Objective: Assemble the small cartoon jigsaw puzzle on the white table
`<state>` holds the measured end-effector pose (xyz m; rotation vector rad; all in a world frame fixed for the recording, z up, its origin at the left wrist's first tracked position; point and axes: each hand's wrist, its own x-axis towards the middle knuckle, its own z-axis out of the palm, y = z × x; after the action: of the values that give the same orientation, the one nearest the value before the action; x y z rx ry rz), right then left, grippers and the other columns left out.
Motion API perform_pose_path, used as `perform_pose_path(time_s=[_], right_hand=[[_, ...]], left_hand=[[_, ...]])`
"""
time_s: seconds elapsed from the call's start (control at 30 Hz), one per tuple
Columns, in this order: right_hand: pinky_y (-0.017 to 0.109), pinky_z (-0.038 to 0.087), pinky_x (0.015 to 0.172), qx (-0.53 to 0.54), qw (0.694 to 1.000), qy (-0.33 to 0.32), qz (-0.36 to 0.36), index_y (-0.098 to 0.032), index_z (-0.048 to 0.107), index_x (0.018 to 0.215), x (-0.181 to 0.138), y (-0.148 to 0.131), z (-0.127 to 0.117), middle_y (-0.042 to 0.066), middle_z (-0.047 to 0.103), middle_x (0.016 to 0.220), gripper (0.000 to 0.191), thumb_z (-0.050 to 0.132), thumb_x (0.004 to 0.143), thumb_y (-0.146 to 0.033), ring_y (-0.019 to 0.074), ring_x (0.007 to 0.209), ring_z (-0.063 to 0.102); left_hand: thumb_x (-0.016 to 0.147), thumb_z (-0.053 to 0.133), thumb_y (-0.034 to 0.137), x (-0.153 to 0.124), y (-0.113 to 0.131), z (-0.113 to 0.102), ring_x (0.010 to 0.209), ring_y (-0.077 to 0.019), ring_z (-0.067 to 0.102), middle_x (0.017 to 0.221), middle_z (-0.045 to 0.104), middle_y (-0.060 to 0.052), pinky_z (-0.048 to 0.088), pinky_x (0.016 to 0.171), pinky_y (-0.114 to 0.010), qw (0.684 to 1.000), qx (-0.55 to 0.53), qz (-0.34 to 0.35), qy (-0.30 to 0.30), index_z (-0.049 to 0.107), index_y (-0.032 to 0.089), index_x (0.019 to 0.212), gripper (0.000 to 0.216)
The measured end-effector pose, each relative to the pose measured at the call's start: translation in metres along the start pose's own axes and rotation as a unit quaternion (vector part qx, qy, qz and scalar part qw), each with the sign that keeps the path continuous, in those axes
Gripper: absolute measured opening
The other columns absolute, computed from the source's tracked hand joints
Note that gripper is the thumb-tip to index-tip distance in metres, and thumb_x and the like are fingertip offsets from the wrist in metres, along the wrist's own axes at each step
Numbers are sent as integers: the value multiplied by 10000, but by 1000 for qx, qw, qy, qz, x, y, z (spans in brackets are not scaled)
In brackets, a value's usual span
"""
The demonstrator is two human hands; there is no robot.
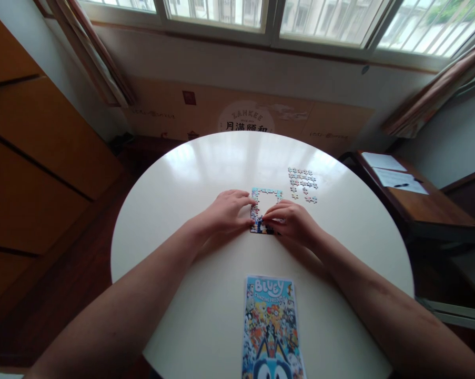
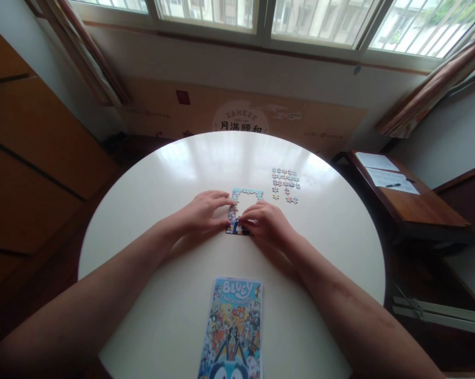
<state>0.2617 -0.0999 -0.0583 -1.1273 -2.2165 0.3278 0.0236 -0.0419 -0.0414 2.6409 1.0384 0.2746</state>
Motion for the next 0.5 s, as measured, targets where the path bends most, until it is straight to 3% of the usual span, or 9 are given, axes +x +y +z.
perform_pose_path(time_s=[0.3,0.5], right_hand=[[345,541,790,-37,999,-18,-9,-292,804,906,1,-3,-1,-5,789,926,150,668,905,-229,203,863,659],[398,537,829,-77,996,-46,-25,-305,802,911,2,-9,-3,21,766,976,185,640,906,-215,236,897,636]], left_hand=[[846,712,496,-1,1,-2,1391,-325,442,1466,550,-102,311,1168,-489,1000,-9,-13,-6,652,273,1302,512],[840,708,509,-2,0,-1,1379,-346,452,1459,557,-111,327,1151,-526,1000,-17,-12,4,666,276,1282,502]])
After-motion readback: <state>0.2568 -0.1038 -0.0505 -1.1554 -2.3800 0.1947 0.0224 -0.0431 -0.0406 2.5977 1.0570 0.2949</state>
